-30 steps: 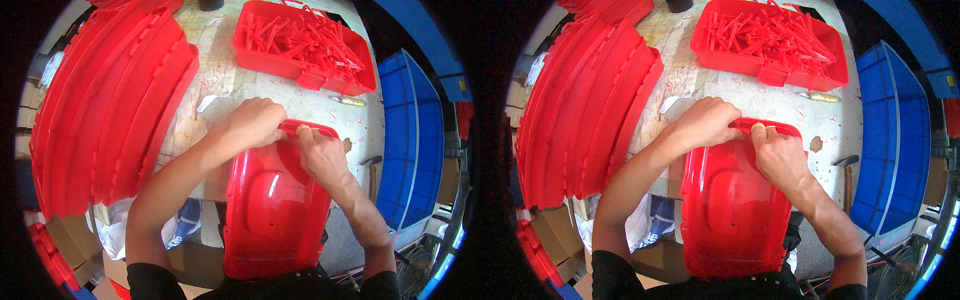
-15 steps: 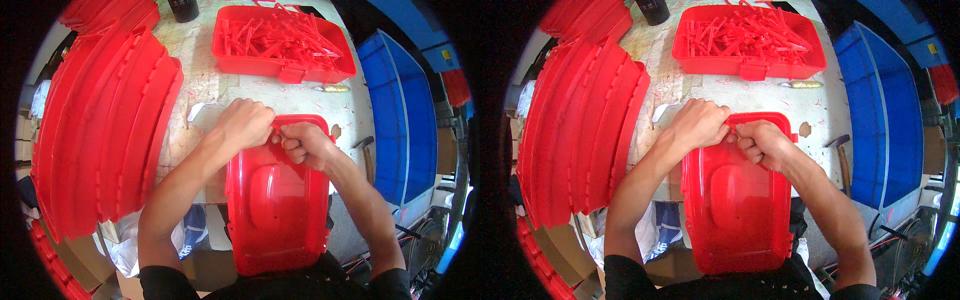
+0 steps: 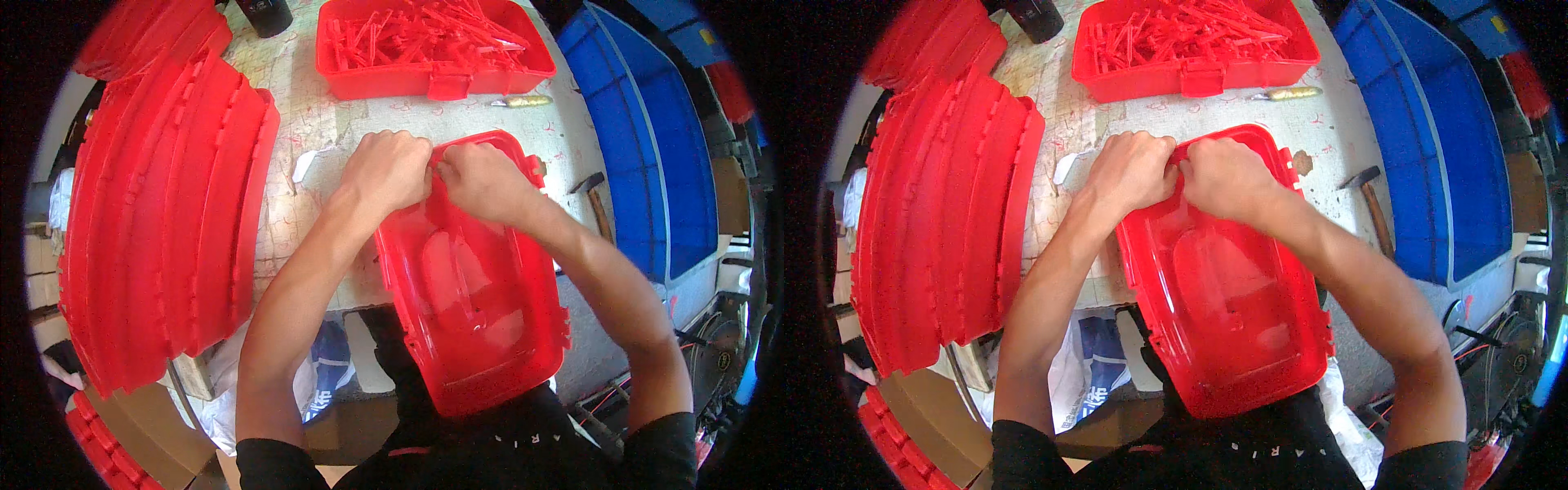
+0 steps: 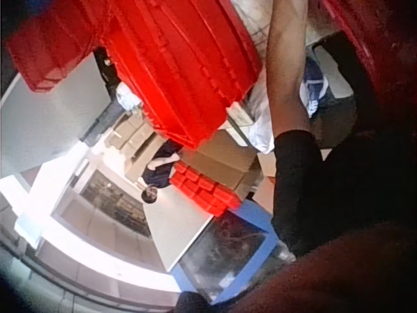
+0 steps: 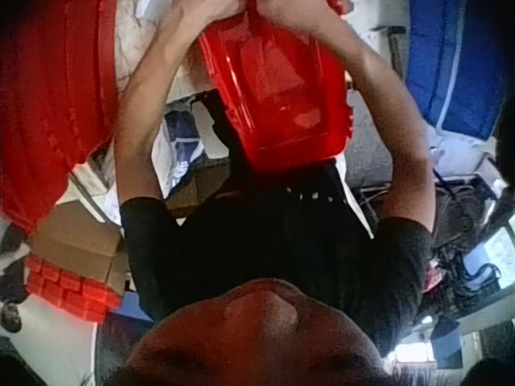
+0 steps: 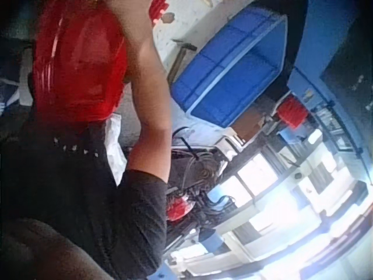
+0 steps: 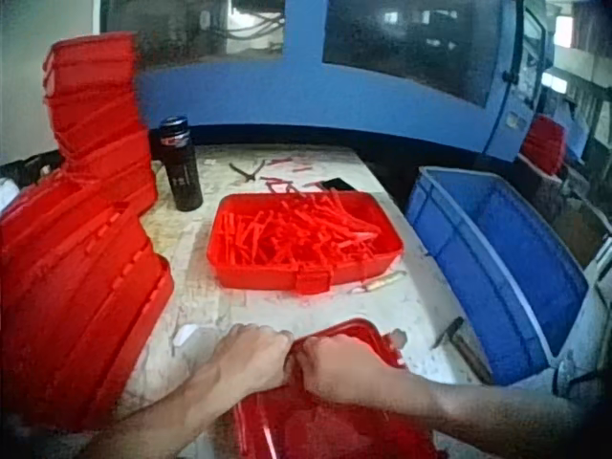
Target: The person repeatedly trims excess plastic flash from the edges of red plastic bins using a utility knife and occasionally a hammer. The person flips and rotates each bin to access different edges, then places the trimmed bins into a stack on the table.
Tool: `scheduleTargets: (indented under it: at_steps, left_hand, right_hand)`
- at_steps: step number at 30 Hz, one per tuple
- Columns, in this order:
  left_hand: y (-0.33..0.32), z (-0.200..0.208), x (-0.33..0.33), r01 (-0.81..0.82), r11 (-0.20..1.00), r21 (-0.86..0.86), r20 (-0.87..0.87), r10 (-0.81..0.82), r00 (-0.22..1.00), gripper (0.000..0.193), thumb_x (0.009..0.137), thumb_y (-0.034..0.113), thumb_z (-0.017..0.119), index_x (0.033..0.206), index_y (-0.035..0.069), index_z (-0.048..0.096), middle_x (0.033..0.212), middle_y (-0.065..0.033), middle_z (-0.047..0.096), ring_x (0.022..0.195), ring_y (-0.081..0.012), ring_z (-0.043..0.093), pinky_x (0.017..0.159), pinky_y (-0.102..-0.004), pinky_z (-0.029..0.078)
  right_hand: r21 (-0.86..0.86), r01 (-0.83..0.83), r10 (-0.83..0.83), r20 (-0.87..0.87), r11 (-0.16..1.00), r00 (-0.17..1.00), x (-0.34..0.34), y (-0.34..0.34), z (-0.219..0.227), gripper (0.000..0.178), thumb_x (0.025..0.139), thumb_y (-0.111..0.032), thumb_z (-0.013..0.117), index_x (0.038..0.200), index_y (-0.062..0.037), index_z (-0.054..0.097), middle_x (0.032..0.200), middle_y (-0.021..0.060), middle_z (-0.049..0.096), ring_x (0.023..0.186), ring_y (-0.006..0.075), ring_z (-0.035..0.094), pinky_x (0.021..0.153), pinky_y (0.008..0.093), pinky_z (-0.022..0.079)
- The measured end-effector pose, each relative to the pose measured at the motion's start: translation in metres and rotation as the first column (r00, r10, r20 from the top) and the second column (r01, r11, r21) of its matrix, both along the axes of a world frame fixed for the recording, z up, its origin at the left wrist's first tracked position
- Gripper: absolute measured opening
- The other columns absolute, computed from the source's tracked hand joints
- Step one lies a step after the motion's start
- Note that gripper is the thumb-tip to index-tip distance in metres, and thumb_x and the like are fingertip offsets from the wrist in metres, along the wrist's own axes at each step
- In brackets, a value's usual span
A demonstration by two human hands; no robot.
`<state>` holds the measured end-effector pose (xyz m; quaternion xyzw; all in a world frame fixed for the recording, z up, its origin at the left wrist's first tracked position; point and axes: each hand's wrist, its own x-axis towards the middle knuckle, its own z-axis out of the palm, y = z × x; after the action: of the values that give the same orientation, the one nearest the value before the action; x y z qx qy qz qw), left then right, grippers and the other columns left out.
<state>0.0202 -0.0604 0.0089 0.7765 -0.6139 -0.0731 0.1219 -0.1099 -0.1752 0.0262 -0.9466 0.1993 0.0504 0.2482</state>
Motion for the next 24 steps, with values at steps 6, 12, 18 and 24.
scheduleTargets:
  at_steps: [6,12,18,24]
  left_hand:
    - [0.004,0.004,-0.007,0.056,0.998,0.016,-0.065,-0.055,0.996,0.02,0.077,0.019,0.067,0.083,0.0,0.069,0.075,-0.0271,0.066,0.076,-0.045,0.067,0.071,-0.052,0.055]
    - [0.006,-0.002,-0.006,0.072,0.996,-0.052,-0.117,-0.077,0.99,0.019,0.074,0.018,0.069,0.079,0.0,0.066,0.073,-0.0256,0.065,0.074,-0.0447,0.066,0.069,-0.0523,0.053]
    - [0.002,-0.004,-0.006,0.077,0.994,-0.072,-0.115,-0.085,0.99,0.018,0.073,0.017,0.069,0.078,0.0,0.065,0.073,-0.0258,0.065,0.075,-0.0445,0.066,0.068,-0.053,0.052]
    - [-0.007,-0.001,-0.01,0.082,0.996,-0.03,-0.059,-0.083,0.995,0.016,0.073,0.016,0.067,0.078,0.001,0.066,0.074,-0.0253,0.066,0.076,-0.0449,0.066,0.069,-0.0536,0.053]
  right_hand:
    - [0.857,0.497,-0.249,-0.456,0.135,0.855,-0.008,-0.006,0.007,0.019,0.097,-0.012,0.047,0.09,-0.0016,0.061,0.064,-0.0067,0.035,0.051,0.0045,0.025,0.045,0.0236,0.02]
    - [0.864,0.479,-0.376,-0.499,-0.153,0.781,-0.017,0.007,0.013,0.017,0.097,-0.012,0.048,0.093,-0.0011,0.061,0.063,-0.0062,0.039,0.05,0.0034,0.028,0.044,0.0224,0.02]
    - [0.842,0.511,-0.402,-0.414,0.171,0.817,-0.01,0.0,0.011,0.019,0.094,-0.012,0.05,0.086,-0.0025,0.063,0.064,-0.0029,0.045,0.051,0.0068,0.032,0.044,0.0259,0.024]
    - [0.25,0.242,-0.287,0.162,0.937,0.944,-0.019,0.021,-0.013,0.024,0.086,-0.014,0.055,0.09,0.0064,0.067,0.079,0.0302,0.068,0.079,0.044,0.07,0.07,0.0544,0.054]
